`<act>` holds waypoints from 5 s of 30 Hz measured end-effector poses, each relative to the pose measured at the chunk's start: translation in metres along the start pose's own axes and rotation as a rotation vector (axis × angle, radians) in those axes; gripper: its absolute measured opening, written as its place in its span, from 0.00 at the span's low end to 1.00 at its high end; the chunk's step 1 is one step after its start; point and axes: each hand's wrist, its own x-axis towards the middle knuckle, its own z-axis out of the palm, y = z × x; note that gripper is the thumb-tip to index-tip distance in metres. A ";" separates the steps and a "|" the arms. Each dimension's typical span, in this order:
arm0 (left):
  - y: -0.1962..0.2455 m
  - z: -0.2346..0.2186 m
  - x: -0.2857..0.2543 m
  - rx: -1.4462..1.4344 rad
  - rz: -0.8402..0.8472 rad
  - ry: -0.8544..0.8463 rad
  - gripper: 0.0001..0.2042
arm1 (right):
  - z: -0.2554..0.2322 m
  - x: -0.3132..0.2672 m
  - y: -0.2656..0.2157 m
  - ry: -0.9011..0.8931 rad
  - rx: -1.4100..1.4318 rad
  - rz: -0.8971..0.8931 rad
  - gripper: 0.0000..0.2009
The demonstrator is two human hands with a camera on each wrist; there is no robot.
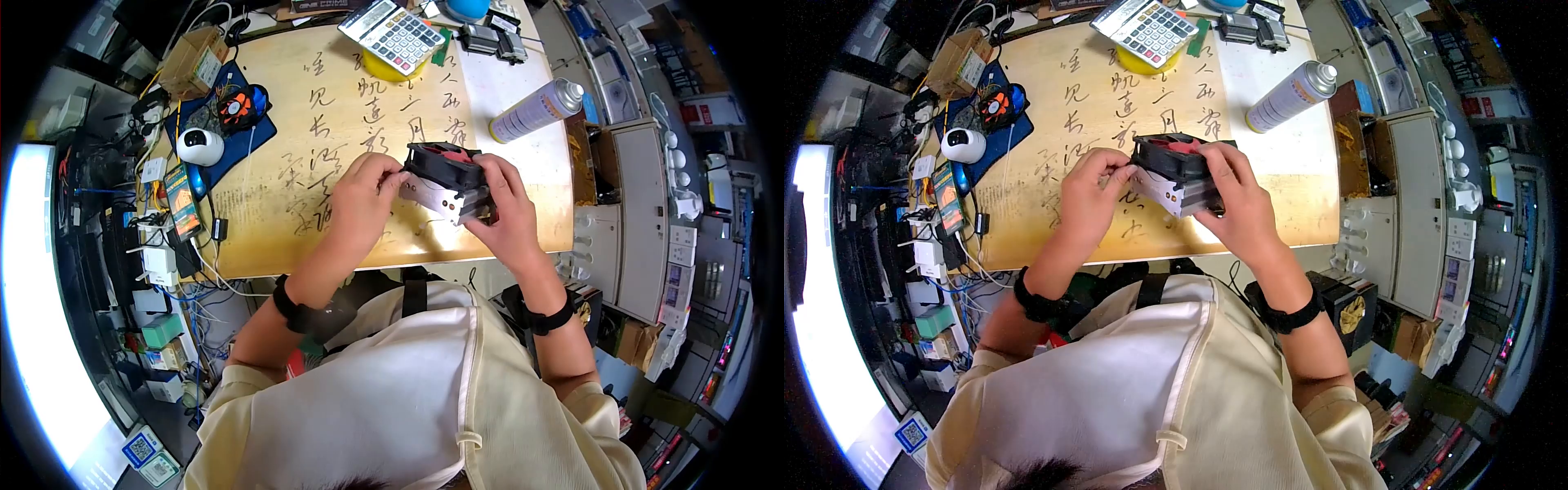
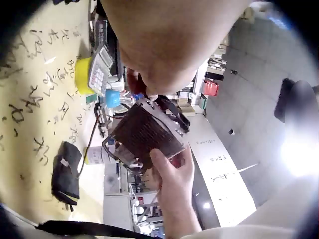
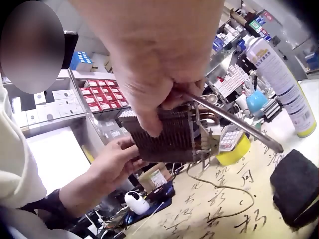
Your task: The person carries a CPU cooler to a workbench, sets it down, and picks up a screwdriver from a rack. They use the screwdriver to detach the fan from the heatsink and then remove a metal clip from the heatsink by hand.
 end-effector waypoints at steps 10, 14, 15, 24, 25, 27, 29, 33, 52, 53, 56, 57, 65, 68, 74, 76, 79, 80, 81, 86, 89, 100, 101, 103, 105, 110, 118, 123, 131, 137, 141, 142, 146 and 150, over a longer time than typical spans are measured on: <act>-0.013 0.013 0.006 0.150 0.061 0.045 0.08 | 0.014 0.005 0.002 0.027 -0.141 -0.026 0.40; -0.009 0.004 0.006 0.118 -0.084 -0.104 0.08 | 0.010 0.006 0.000 -0.013 -0.149 -0.042 0.40; -0.010 0.002 0.007 0.124 -0.086 -0.133 0.08 | 0.010 0.005 -0.001 -0.021 -0.152 -0.038 0.39; -0.007 -0.012 0.015 0.094 -0.101 -0.277 0.07 | 0.006 0.006 -0.001 -0.075 -0.211 -0.039 0.39; -0.006 -0.013 0.017 0.052 -0.141 -0.303 0.07 | 0.006 0.006 0.001 -0.079 -0.193 -0.034 0.39; -0.007 -0.015 0.019 0.005 -0.192 -0.370 0.07 | 0.005 0.004 0.008 -0.089 -0.160 -0.022 0.39; -0.008 -0.016 0.022 -0.046 -0.238 -0.424 0.07 | 0.003 0.004 0.010 -0.092 -0.168 -0.042 0.39; -0.013 -0.017 0.023 -0.115 -0.269 -0.504 0.05 | 0.002 0.003 0.011 -0.097 -0.184 -0.065 0.40; -0.016 -0.015 0.034 -0.302 -0.405 -0.784 0.05 | -0.016 0.011 0.026 -0.181 0.004 -0.054 0.37; -0.016 -0.016 0.035 -0.311 -0.410 -0.784 0.05 | -0.016 0.012 0.026 -0.190 0.028 -0.035 0.37; -0.016 -0.016 0.036 -0.309 -0.408 -0.779 0.05 | -0.017 0.014 0.025 -0.190 0.088 0.016 0.36; -0.017 -0.016 0.037 -0.291 -0.396 -0.774 0.04 | -0.017 0.014 0.025 -0.185 0.106 0.032 0.36; -0.016 0.005 0.028 -0.255 -0.245 -0.404 0.06 | -0.012 0.011 0.027 -0.089 0.007 0.022 0.37; -0.022 0.014 0.027 -0.136 -0.170 -0.264 0.05 | -0.010 0.013 0.027 -0.079 -0.038 0.010 0.38; -0.026 0.012 0.027 -0.090 -0.196 -0.323 0.05 | -0.010 0.018 0.027 -0.107 -0.095 -0.040 0.37; -0.032 0.001 0.034 -0.211 -0.382 -0.532 0.06 | -0.012 0.020 0.028 -0.122 -0.104 -0.054 0.37; -0.034 -0.013 0.048 -0.454 -0.554 -0.700 0.08 | -0.013 0.021 0.030 -0.117 -0.057 -0.052 0.37; -0.031 -0.014 0.050 -0.448 -0.555 -0.700 0.08 | -0.013 0.021 0.030 -0.118 -0.020 -0.030 0.36; -0.028 -0.015 0.051 -0.443 -0.557 -0.700 0.08 | -0.014 0.021 0.030 -0.119 0.017 -0.009 0.36; -0.024 -0.014 0.051 -0.480 -0.522 -0.665 0.08 | -0.015 0.022 0.031 -0.095 0.061 0.011 0.35; -0.019 -0.014 0.049 -0.430 -0.478 -0.585 0.06 | -0.014 0.022 0.030 -0.068 0.054 0.012 0.35; 0.029 0.027 0.029 -0.252 -0.142 -0.308 0.07 | -0.001 0.020 0.026 0.011 -0.162 0.001 0.39; 0.025 0.031 0.030 -0.248 -0.149 -0.314 0.07 | 0.001 0.022 0.024 0.018 -0.200 0.009 0.40; 0.019 0.033 0.033 -0.249 -0.207 -0.327 0.07 | 0.004 0.024 0.022 0.003 -0.262 0.026 0.40; 0.011 0.035 0.035 -0.295 -0.278 -0.331 0.07 | 0.005 0.028 0.022 -0.041 -0.310 0.037 0.40; -0.015 0.045 0.033 -0.449 -0.389 -0.323 0.06 | 0.016 0.027 0.031 -0.129 -0.398 0.028 0.38; -0.043 0.045 0.027 -0.472 -0.403 -0.439 0.04 | 0.029 0.023 0.041 -0.190 -0.400 0.000 0.37; -0.061 0.048 0.021 -0.482 -0.353 -0.437 0.04 | 0.031 0.025 0.038 -0.262 -0.481 -0.065 0.33; -0.050 0.025 0.034 -0.482 -0.655 -0.606 0.03 | 0.037 0.021 0.039 -0.326 -0.413 -0.054 0.36; -0.043 0.031 0.025 -0.620 -0.622 -0.455 0.08 | 0.047 0.017 0.039 -0.192 -0.334 0.099 0.38; -0.041 0.037 0.019 -0.595 -0.602 -0.355 0.08 | 0.048 0.017 0.037 -0.207 -0.335 0.082 0.37; -0.041 0.037 0.019 -0.578 -0.610 -0.349 0.08 | 0.049 0.017 0.035 -0.221 -0.331 0.085 0.38; -0.052 0.038 0.015 -0.537 -0.564 -0.382 0.05 | 0.050 0.014 0.035 -0.241 -0.325 0.046 0.37; -0.068 0.035 0.011 -0.477 -0.558 -0.478 0.04 | 0.053 0.011 0.039 -0.265 -0.331 -0.036 0.35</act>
